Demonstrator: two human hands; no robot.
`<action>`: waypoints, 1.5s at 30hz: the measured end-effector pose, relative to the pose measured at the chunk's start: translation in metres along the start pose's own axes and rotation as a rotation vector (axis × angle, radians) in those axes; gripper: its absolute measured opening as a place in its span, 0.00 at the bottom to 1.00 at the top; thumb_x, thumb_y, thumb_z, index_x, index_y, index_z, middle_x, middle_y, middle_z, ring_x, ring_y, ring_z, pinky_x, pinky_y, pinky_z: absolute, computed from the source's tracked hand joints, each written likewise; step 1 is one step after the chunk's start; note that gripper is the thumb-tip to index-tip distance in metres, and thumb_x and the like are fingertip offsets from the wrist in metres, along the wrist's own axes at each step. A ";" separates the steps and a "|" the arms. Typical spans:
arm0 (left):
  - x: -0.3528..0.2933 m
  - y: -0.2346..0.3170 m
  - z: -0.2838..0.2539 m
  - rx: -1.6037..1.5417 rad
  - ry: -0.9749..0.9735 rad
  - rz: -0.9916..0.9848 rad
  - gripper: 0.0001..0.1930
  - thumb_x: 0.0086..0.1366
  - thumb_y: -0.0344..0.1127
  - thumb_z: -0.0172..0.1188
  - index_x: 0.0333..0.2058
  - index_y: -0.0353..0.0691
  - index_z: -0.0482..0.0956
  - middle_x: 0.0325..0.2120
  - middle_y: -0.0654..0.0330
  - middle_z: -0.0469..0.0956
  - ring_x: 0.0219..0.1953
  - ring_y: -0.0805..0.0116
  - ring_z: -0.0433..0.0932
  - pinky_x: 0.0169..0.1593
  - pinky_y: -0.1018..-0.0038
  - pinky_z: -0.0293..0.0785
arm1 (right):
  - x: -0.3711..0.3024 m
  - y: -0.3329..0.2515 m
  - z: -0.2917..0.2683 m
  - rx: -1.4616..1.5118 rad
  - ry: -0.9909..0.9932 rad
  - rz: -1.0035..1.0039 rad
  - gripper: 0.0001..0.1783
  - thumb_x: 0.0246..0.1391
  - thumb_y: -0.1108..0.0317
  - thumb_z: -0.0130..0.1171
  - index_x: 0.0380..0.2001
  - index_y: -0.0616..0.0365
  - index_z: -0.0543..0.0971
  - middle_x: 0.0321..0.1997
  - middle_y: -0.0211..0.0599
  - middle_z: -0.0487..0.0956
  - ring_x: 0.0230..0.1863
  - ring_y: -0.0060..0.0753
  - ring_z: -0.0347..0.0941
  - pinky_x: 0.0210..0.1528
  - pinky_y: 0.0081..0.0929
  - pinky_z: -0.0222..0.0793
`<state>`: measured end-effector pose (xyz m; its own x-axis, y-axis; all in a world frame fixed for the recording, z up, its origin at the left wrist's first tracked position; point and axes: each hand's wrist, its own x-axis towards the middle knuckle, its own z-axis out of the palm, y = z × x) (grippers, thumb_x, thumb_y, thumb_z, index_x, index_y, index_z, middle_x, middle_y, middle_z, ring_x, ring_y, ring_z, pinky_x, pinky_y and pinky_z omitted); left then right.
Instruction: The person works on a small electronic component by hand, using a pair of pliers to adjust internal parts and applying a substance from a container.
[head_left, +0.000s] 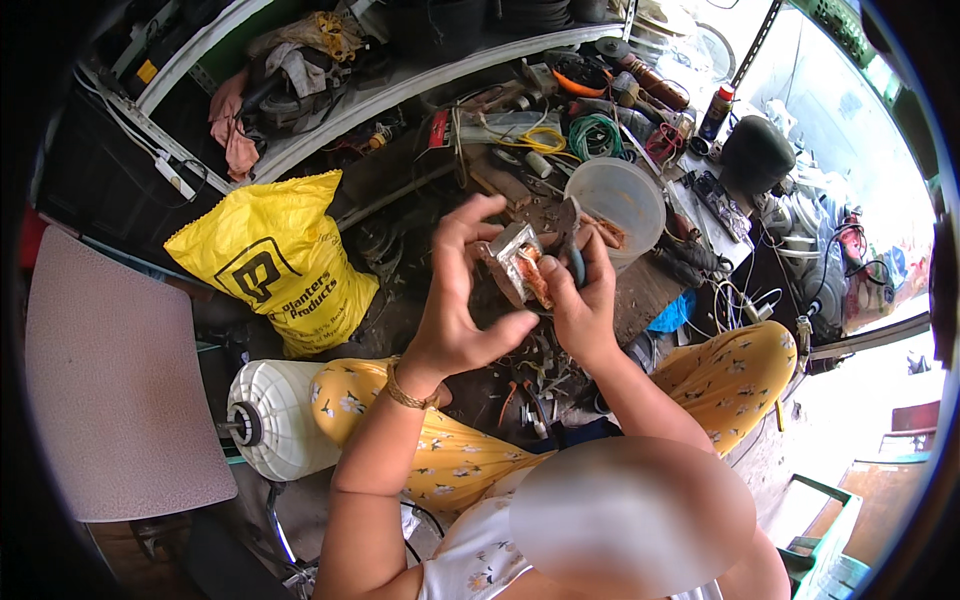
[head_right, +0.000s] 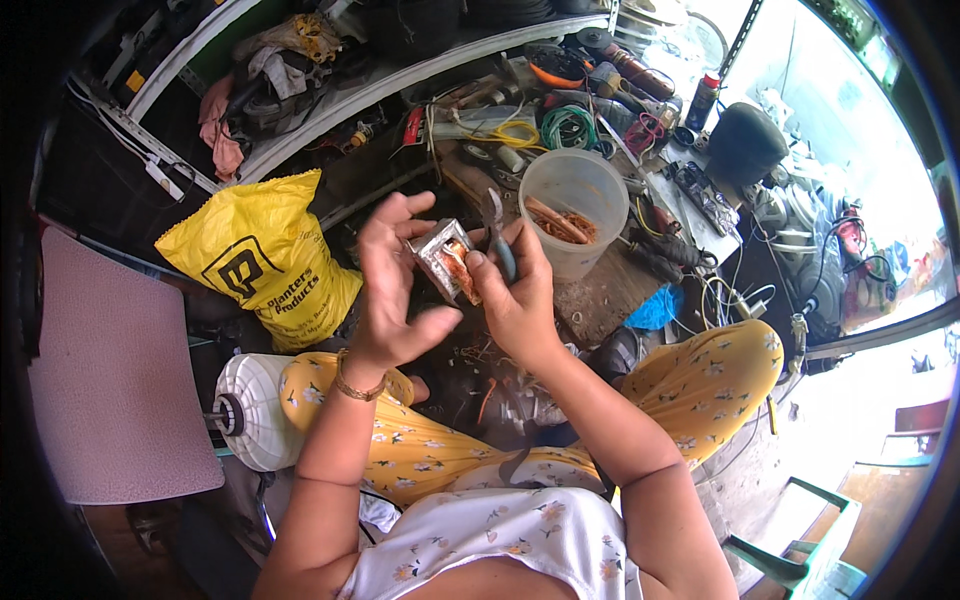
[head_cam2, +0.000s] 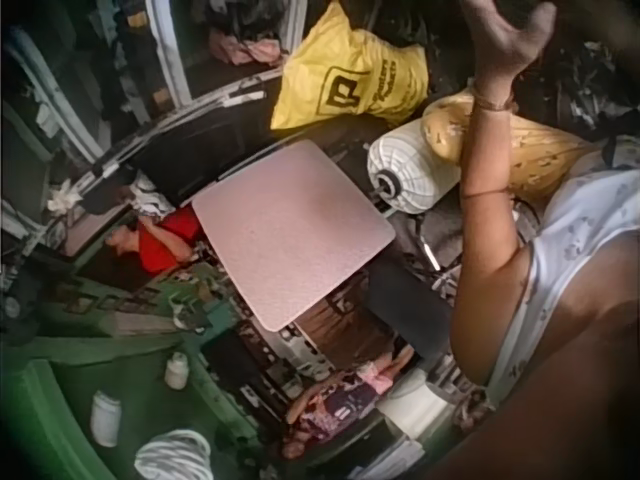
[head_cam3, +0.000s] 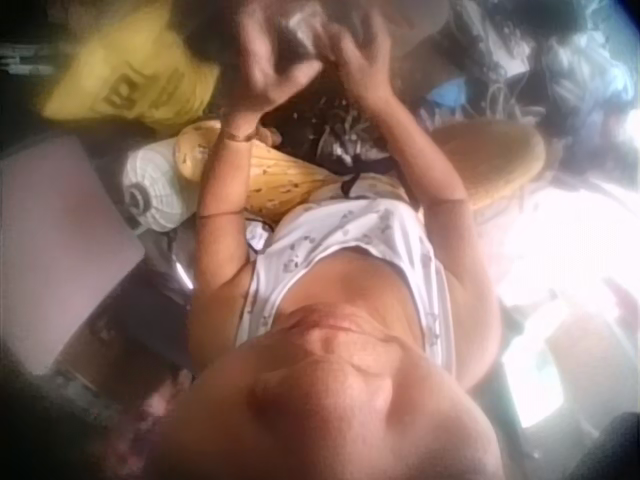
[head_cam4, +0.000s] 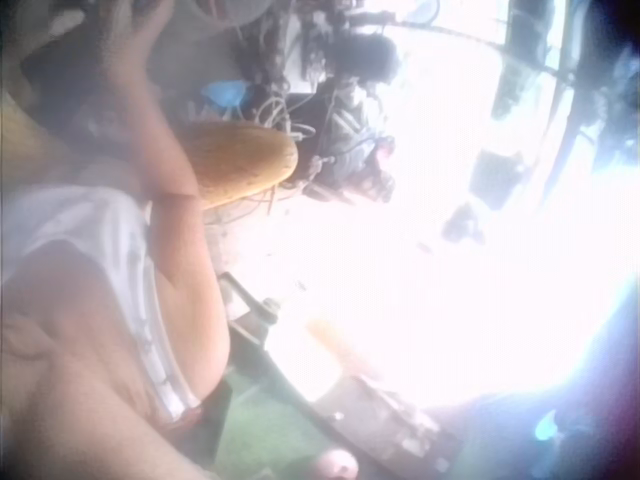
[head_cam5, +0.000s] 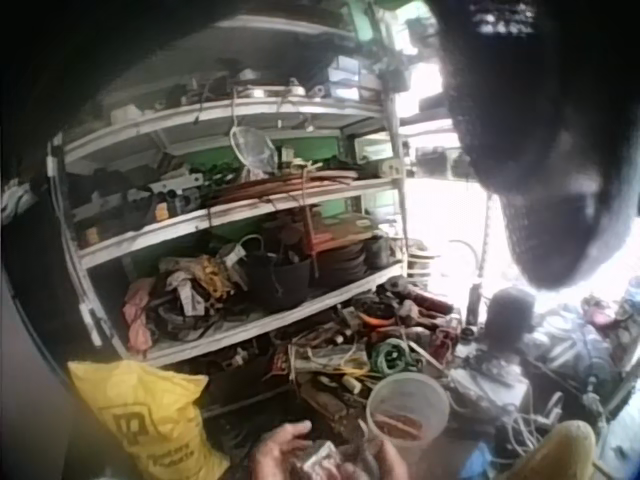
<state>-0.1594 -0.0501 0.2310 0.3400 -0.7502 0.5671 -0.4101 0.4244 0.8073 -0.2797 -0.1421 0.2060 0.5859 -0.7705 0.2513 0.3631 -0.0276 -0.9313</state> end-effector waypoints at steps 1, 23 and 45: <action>-0.003 -0.010 0.006 -0.255 0.086 -0.087 0.42 0.52 0.50 0.66 0.61 0.38 0.59 0.59 0.51 0.61 0.57 0.58 0.66 0.61 0.64 0.62 | 0.003 -0.002 -0.001 -0.003 -0.018 -0.010 0.08 0.58 0.75 0.56 0.33 0.60 0.66 0.30 0.28 0.73 0.28 0.14 0.65 0.29 0.17 0.64; -0.011 -0.015 0.017 -0.637 0.682 -0.279 0.24 0.66 0.55 0.46 0.43 0.37 0.70 0.33 0.60 0.73 0.37 0.67 0.74 0.46 0.69 0.71 | -0.007 -0.012 0.003 -1.134 -0.326 -0.479 0.13 0.46 0.77 0.53 0.39 0.62 0.69 0.50 0.44 0.72 0.49 0.49 0.67 0.50 0.40 0.65; -0.020 -0.024 0.010 -0.505 0.532 -0.230 0.21 0.59 0.49 0.42 0.34 0.34 0.71 0.28 0.55 0.74 0.31 0.67 0.74 0.39 0.73 0.68 | -0.008 -0.001 -0.004 -0.619 -0.426 -0.094 0.08 0.37 0.86 0.52 0.25 0.66 0.70 0.25 0.54 0.72 0.30 0.62 0.70 0.30 0.43 0.66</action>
<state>-0.1646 -0.0506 0.1991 0.7836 -0.5571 0.2749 0.1133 0.5632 0.8185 -0.2881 -0.1386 0.2038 0.8477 -0.4375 0.3001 0.0260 -0.5307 -0.8472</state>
